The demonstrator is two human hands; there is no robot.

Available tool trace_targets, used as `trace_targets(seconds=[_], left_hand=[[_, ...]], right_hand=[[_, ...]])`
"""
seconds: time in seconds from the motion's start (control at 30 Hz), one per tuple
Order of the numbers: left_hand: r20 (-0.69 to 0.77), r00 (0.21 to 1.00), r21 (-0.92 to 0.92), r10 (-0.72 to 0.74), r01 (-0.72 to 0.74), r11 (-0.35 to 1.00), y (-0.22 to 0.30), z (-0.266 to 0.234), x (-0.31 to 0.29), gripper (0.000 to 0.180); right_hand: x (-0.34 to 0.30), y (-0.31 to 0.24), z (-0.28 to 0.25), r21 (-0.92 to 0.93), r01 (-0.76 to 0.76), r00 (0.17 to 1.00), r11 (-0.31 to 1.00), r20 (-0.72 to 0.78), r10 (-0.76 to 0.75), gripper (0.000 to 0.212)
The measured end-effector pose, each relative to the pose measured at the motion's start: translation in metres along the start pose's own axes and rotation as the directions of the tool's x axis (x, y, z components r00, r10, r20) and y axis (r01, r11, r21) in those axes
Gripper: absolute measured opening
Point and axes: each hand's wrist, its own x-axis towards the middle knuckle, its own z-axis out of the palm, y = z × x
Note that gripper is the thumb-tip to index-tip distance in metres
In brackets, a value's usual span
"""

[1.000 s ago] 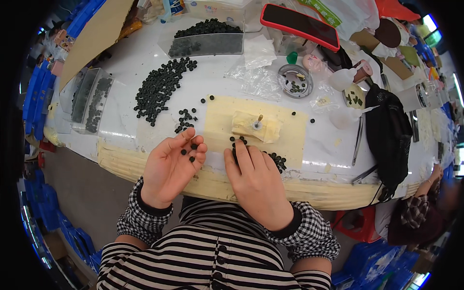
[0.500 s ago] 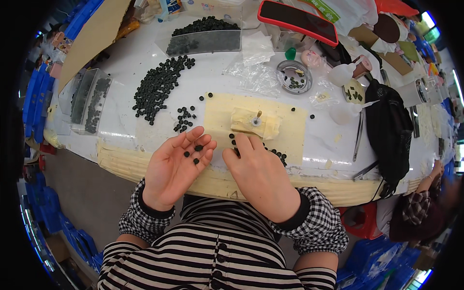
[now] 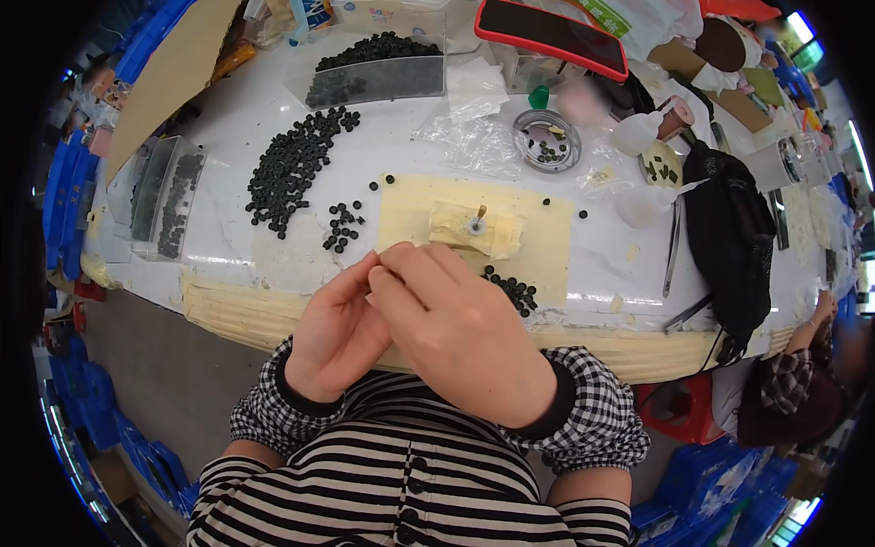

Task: Assemble small green and black plastic components on a workbench in a factory setting.

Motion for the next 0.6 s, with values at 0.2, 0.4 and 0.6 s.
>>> trace_targets(seconds=[0.2, 0.4, 0.6], left_hand=[[0.007, 0.991, -0.09, 0.131, -0.13, 0.987, 0.023, -0.022, -0.003, 0.03], [-0.02, 0.991, -0.104, 0.13, -0.132, 0.986, 0.021, -0.015, -0.007, 0.028], [-0.032, 0.995, -0.1, 0.098, -0.101, 0.99, 0.021, -0.024, -0.009, 0.027]], right_hand=[[-0.026, 0.024, 0.008, -0.142, 0.028, 0.995, 0.989, 0.102, -0.014, 0.035], [-0.031, 0.026, 0.028, -0.3, 0.144, 0.979, 0.943, 0.183, -0.091, 0.042], [-0.044, 0.028, 0.011, -0.389, 0.152, 0.967, 0.909, 0.248, -0.055, 0.046]])
